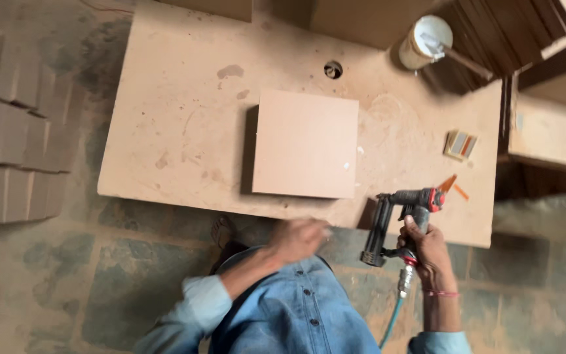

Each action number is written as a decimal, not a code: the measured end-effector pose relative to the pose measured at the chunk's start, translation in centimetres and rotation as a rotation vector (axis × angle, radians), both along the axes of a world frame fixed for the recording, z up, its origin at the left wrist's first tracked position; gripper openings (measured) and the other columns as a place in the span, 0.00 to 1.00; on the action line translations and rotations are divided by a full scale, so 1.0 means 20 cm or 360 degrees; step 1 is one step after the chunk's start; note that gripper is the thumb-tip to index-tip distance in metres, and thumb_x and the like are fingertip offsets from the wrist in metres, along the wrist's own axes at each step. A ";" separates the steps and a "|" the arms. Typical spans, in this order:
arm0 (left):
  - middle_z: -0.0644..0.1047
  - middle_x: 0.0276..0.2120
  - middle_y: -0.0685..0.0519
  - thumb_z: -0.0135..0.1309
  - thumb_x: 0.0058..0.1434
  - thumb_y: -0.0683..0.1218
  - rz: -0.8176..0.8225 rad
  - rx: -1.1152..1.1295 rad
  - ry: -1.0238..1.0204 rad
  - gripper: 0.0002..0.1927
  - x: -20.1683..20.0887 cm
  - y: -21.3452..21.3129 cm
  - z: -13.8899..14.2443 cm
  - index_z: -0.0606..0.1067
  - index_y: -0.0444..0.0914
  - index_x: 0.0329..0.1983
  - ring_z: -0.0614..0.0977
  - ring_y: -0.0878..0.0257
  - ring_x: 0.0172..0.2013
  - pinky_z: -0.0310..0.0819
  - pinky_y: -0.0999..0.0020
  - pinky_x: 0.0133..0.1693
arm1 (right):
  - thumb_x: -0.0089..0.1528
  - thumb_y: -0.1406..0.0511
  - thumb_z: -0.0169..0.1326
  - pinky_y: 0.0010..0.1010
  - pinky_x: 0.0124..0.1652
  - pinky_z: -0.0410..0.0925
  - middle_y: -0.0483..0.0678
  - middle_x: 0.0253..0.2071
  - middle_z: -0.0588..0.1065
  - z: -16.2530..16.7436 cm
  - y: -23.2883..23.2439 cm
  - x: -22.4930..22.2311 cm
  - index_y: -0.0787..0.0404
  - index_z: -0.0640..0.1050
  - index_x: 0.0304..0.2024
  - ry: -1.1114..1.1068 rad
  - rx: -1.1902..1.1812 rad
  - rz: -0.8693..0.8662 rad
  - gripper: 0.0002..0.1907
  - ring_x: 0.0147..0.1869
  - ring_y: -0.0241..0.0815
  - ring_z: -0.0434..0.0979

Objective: The person applies glue to the edges of a wooden box frame, places a flat wooden panel on top, and secures it with a nail gun. This process is repeated for multiple boxes.

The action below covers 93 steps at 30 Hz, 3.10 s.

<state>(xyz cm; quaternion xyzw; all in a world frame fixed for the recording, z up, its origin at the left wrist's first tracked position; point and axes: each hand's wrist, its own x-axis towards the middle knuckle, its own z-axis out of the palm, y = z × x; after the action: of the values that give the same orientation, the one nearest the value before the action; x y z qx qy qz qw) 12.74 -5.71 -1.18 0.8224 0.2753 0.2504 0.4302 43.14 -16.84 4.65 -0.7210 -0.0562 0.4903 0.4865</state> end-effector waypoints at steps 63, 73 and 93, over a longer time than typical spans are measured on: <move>0.74 0.64 0.43 0.52 0.62 0.31 0.0230 0.0680 -0.0344 0.21 -1.03 0.75 -0.22 0.78 0.36 0.58 0.77 0.50 0.63 0.77 0.60 0.60 | 0.61 0.57 0.62 0.29 0.23 0.61 0.43 0.19 0.69 0.48 0.62 -1.79 0.66 0.76 0.34 -0.0729 -0.0434 0.0848 0.17 0.22 0.32 0.67; 0.65 0.69 0.29 0.64 0.62 0.48 0.0648 0.0307 -0.0338 0.23 -0.78 0.57 -0.09 0.70 0.32 0.54 0.77 0.37 0.60 0.75 0.52 0.57 | 0.64 0.61 0.61 0.30 0.21 0.60 0.44 0.21 0.70 0.45 0.44 -1.25 0.66 0.76 0.35 -0.0910 -0.0290 0.0252 0.14 0.21 0.33 0.67; 0.68 0.57 0.38 0.64 0.42 0.74 0.1172 0.0171 0.1006 0.55 0.80 1.24 0.29 0.64 0.29 0.59 0.65 0.44 0.59 0.42 0.31 0.63 | 0.59 0.63 0.63 0.33 0.30 0.68 0.47 0.26 0.75 0.33 0.22 0.01 0.64 0.77 0.50 -0.0748 -0.0122 0.1008 0.19 0.28 0.37 0.71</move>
<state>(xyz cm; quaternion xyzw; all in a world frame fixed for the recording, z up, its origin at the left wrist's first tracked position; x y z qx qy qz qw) 28.78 19.15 4.56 0.7273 0.6517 0.1378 0.1654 43.40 -12.43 11.29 -0.7782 -0.3674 0.4394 0.2576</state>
